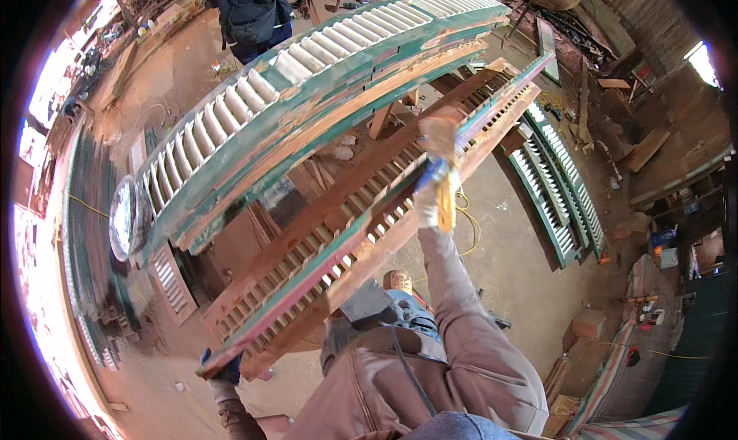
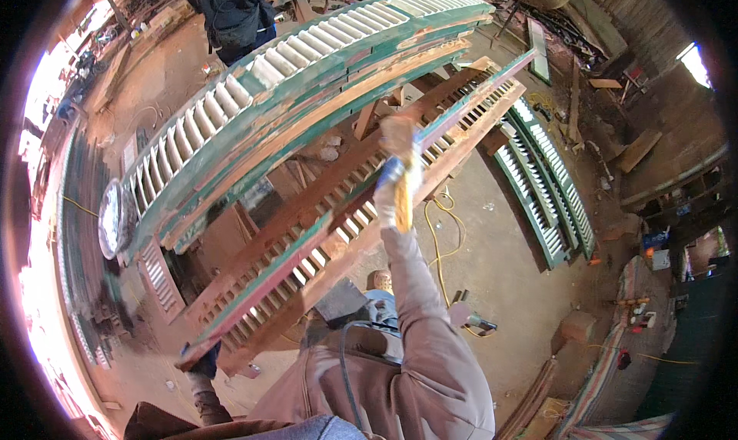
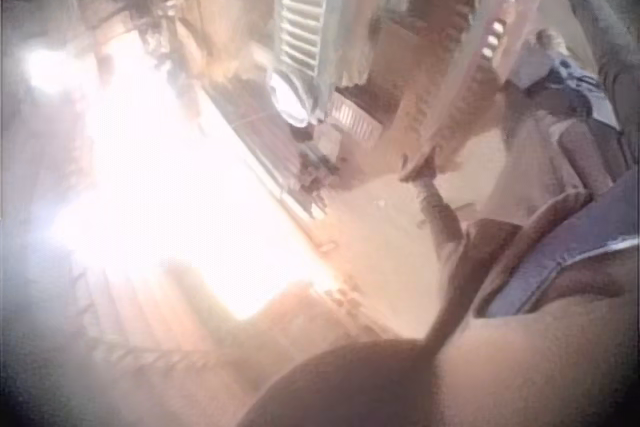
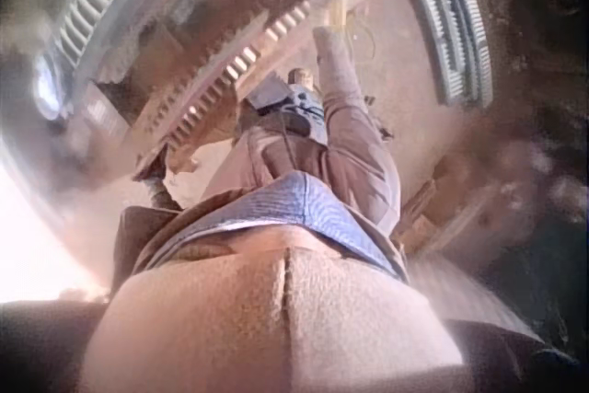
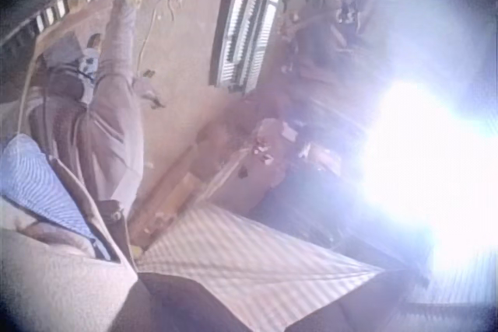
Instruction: The person paints wooden louvered shutters using a brush and a small container of reddish-brown paint. They repeatedly dip the brush, apply paint to the slats and frames, and reposition the shutters to access different sections.
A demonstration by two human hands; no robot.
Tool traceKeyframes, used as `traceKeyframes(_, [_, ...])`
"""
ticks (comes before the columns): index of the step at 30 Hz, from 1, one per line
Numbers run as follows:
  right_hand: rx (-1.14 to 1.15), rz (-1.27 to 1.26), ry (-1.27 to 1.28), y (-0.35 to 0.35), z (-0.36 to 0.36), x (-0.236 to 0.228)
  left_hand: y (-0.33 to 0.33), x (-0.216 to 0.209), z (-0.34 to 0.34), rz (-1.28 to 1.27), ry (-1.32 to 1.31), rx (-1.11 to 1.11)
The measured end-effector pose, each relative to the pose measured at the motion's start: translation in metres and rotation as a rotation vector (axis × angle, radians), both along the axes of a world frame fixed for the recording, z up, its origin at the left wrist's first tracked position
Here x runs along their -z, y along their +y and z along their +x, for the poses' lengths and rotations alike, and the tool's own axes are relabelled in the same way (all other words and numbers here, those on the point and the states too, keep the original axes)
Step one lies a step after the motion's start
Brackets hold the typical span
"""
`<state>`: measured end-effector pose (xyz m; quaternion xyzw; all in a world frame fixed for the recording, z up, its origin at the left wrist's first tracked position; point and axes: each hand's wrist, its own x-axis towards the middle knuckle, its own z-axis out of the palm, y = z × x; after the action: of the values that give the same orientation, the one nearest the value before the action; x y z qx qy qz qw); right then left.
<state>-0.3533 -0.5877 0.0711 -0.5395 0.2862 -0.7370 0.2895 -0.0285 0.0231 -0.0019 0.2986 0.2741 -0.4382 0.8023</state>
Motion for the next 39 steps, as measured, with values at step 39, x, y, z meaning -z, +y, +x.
traceKeyframes(39, [-0.734, -1.989, -3.17, -0.035, -0.242, 0.219, 0.006, 0.094, -0.045, 1.124, -0.562, 0.339])
